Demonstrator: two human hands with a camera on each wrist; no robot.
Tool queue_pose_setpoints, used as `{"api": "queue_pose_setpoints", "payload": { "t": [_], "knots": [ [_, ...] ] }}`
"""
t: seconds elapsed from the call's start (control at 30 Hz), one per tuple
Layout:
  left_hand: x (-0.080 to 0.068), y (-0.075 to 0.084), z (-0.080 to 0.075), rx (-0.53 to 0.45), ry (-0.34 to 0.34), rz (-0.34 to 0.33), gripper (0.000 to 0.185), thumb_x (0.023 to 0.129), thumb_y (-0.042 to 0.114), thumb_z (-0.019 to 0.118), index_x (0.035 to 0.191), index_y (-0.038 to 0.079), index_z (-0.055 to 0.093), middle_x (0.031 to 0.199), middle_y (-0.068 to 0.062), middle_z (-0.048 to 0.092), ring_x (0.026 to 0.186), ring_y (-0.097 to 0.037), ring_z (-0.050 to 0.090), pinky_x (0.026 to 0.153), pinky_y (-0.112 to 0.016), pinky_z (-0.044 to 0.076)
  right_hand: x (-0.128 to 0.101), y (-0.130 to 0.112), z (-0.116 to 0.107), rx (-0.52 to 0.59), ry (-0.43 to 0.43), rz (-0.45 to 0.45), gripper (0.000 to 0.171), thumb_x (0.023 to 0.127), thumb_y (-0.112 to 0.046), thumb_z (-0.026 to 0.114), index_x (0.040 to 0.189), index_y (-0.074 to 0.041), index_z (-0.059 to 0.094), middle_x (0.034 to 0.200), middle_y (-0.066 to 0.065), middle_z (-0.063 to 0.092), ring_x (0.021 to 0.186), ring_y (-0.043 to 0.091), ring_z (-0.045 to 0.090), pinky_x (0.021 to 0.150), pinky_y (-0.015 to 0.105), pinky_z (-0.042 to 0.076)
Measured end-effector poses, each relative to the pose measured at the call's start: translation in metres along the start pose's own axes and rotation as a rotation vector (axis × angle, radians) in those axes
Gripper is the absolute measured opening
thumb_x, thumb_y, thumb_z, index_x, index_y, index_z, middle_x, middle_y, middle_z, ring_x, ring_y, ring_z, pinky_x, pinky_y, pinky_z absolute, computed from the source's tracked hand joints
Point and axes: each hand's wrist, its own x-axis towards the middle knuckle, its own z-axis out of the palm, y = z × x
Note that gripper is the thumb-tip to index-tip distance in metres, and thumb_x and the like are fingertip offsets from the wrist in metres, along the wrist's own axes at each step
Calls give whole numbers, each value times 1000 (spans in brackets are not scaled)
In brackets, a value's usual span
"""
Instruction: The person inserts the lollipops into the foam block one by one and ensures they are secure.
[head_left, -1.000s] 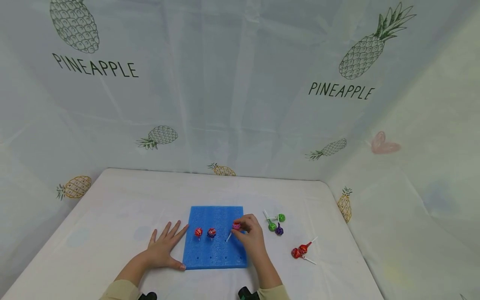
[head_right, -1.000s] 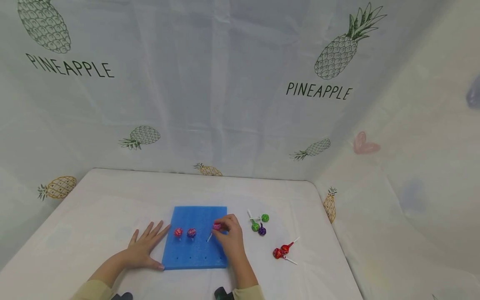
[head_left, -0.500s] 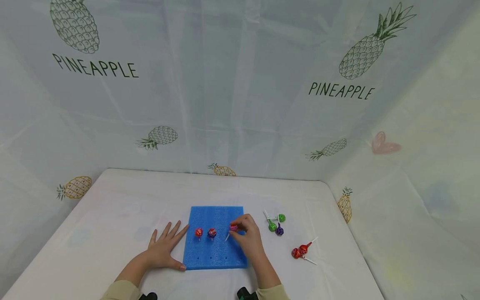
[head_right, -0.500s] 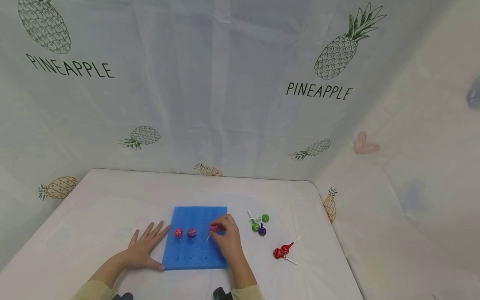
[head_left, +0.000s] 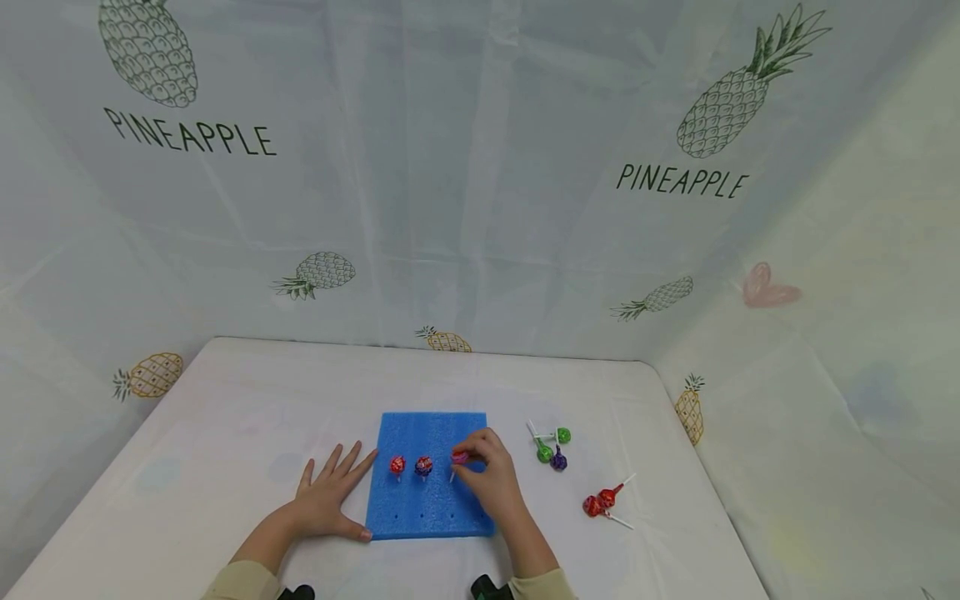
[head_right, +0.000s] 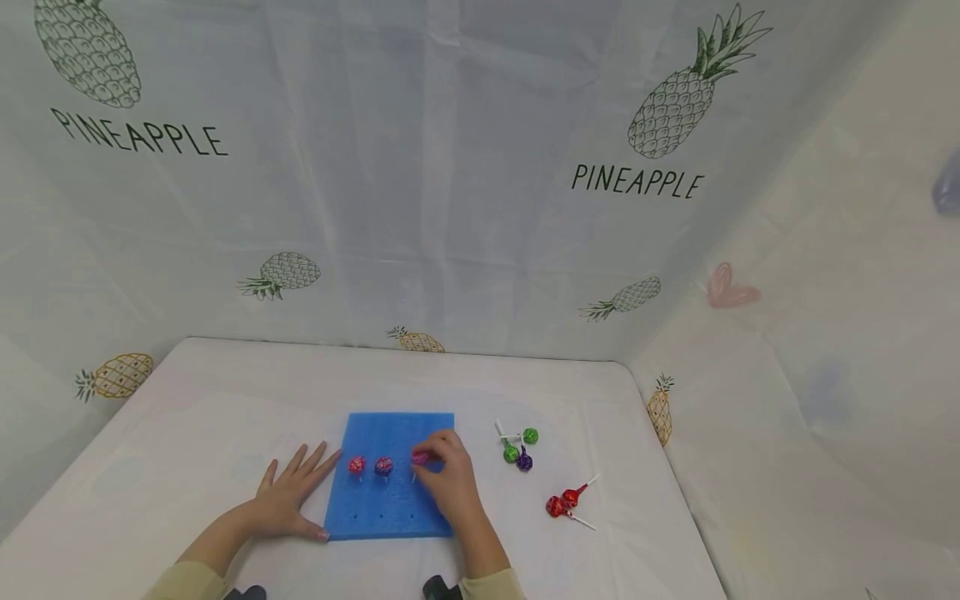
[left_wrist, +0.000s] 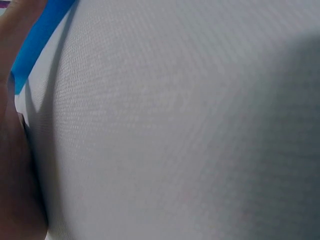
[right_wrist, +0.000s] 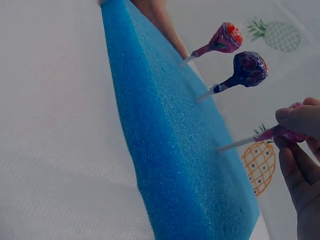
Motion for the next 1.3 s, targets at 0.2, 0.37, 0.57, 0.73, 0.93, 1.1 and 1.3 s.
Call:
{"api": "queue_pose_setpoints", "payload": {
  "t": [0.2, 0.37, 0.57, 0.73, 0.93, 1.1, 1.3],
  "knots": [
    [1, -1, 0, 5, -8, -3, 124, 52, 76, 77, 155, 30, 25, 161, -18, 14, 144, -48, -2, 101, -61, -25, -1, -19, 0, 38, 6, -44, 24, 78, 12, 75, 99, 4, 68, 99, 13, 56, 89, 29, 64, 80, 46, 55],
    [1, 0, -1, 2, -12, -6, 124, 52, 76, 77, 155, 30, 24, 161, -17, 14, 144, -48, -3, 101, -60, -26, -3, -41, -5, 50, -15, -71, 21, 78, 13, 74, 98, 6, 67, 97, 19, 58, 88, 31, 63, 78, 47, 55],
    [0, 2, -3, -6, -10, 2, 124, 52, 75, 77, 154, 29, 24, 160, -19, 14, 144, -48, -2, 101, -64, -24, -3, -26, 2, 51, -30, 19, 22, 80, 10, 74, 99, 4, 68, 99, 13, 59, 91, 28, 62, 81, 46, 54],
    [-1, 3, -4, -7, -6, 4, 124, 52, 75, 77, 154, 30, 25, 160, -19, 15, 143, -49, -1, 101, -63, -24, -3, -4, 8, 52, -31, 28, 24, 80, 5, 77, 100, -6, 69, 100, 4, 58, 92, 21, 62, 81, 40, 55],
    [-1, 3, -4, -5, -10, 1, 124, 52, 75, 77, 154, 28, 25, 160, -19, 15, 143, -49, -2, 101, -62, -25, -4, 2, 7, 74, -28, 3, 23, 80, 0, 79, 98, -13, 70, 98, -2, 57, 91, 14, 61, 81, 31, 55],
    [0, 2, -3, 6, -14, 0, 124, 52, 75, 77, 154, 27, 25, 160, -18, 15, 143, -49, -1, 101, -64, -23, -5, 3, 9, 67, -33, 2, 23, 81, 0, 78, 97, -13, 70, 99, -2, 58, 90, 13, 61, 81, 34, 55],
    [1, 0, -1, 21, -14, -2, 124, 52, 75, 77, 154, 28, 25, 161, -18, 15, 143, -49, -1, 101, -66, -22, -6, 6, 11, 64, -29, 28, 25, 80, 3, 78, 96, -14, 69, 99, -3, 58, 90, 12, 61, 81, 32, 55]
  ]
}}
